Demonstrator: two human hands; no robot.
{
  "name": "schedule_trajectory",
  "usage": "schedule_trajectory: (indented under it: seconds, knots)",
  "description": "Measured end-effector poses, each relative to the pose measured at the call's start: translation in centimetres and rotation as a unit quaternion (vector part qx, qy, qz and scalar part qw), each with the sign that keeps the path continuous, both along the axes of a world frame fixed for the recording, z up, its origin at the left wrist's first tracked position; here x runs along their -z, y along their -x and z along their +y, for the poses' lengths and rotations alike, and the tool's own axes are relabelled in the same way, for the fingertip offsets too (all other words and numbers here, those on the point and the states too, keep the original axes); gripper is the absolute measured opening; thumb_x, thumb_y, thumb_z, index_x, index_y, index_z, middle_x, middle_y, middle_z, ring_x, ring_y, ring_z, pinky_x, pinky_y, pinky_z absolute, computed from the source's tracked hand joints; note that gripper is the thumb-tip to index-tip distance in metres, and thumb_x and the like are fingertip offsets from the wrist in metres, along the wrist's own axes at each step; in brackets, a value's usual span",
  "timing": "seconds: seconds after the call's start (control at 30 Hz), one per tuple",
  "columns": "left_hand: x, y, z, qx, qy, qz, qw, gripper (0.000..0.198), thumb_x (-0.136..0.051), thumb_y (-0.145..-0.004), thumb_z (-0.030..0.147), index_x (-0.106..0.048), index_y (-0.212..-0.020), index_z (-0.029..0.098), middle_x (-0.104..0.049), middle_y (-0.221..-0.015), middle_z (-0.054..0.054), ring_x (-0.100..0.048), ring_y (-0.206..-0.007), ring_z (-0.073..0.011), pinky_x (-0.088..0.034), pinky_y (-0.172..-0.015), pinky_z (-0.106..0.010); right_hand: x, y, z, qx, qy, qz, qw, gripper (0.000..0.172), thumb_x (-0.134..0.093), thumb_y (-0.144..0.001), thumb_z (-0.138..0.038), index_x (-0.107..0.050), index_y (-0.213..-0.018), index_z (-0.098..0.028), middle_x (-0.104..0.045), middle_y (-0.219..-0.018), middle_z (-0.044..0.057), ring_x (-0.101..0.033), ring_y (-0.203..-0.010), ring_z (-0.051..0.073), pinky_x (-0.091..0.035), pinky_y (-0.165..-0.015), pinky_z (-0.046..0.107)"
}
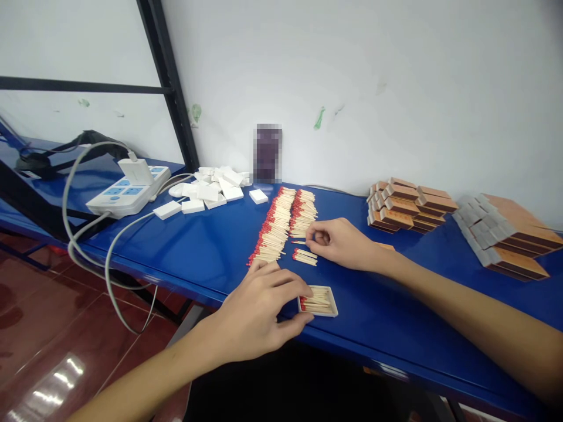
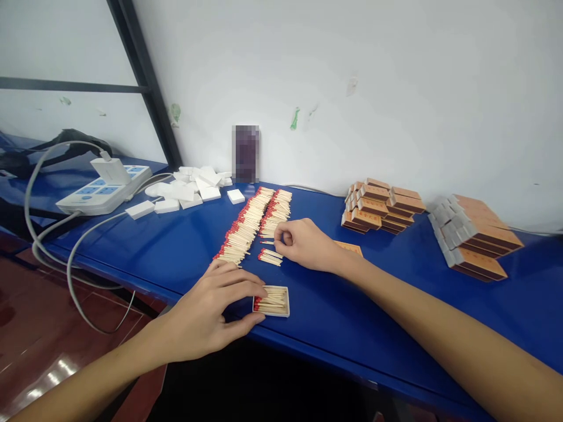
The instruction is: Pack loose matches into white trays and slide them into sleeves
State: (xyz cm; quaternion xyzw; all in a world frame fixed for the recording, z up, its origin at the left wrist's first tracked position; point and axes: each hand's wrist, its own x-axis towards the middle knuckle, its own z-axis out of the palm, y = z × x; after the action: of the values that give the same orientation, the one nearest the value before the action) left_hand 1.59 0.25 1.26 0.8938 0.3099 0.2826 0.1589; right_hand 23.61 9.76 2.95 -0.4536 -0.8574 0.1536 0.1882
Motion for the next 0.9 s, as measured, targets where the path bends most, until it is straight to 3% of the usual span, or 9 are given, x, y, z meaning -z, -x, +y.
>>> schedule_trajectory:
  seconds: [0.33, 0.9]
  knots:
    - [0.0, 0.0, 0.0, 0.001, 0.001, 0.002, 1.000, 0.015, -0.063, -0.091, 0.027, -0.065, -0.104, 0.021, -0.071, -0.105, 0.000, -0.063, -0.097, -0.0174, -0.038, -0.095, -0.036, -1.0, -0.5, 0.0, -0.009, 0.093, 0.002, 0.996, 0.009, -0.058, -0.075, -0.024, -0.066, -0.075, -0.018, -0.058, -0.059, -0.003, -0.049, -0.054, 0.011, -0.038, -0.054, 0.024]
    - [-0.2, -0.1, 0.0, -0.001, 0.003, 0.007, 1.000, 0.015, -0.064, -0.091, 0.027, -0.065, -0.105, 0.021, -0.071, -0.105, -0.001, -0.063, -0.097, -0.0190, -0.039, -0.095, -0.037, 0.1, 0.2, -0.1, 0.027, 0.035, 0.010, 0.999, 0.015, -0.055, -0.083, -0.029, -0.062, -0.075, -0.020, -0.053, -0.058, -0.004, -0.046, -0.054, 0.011, -0.033, -0.054, 0.024]
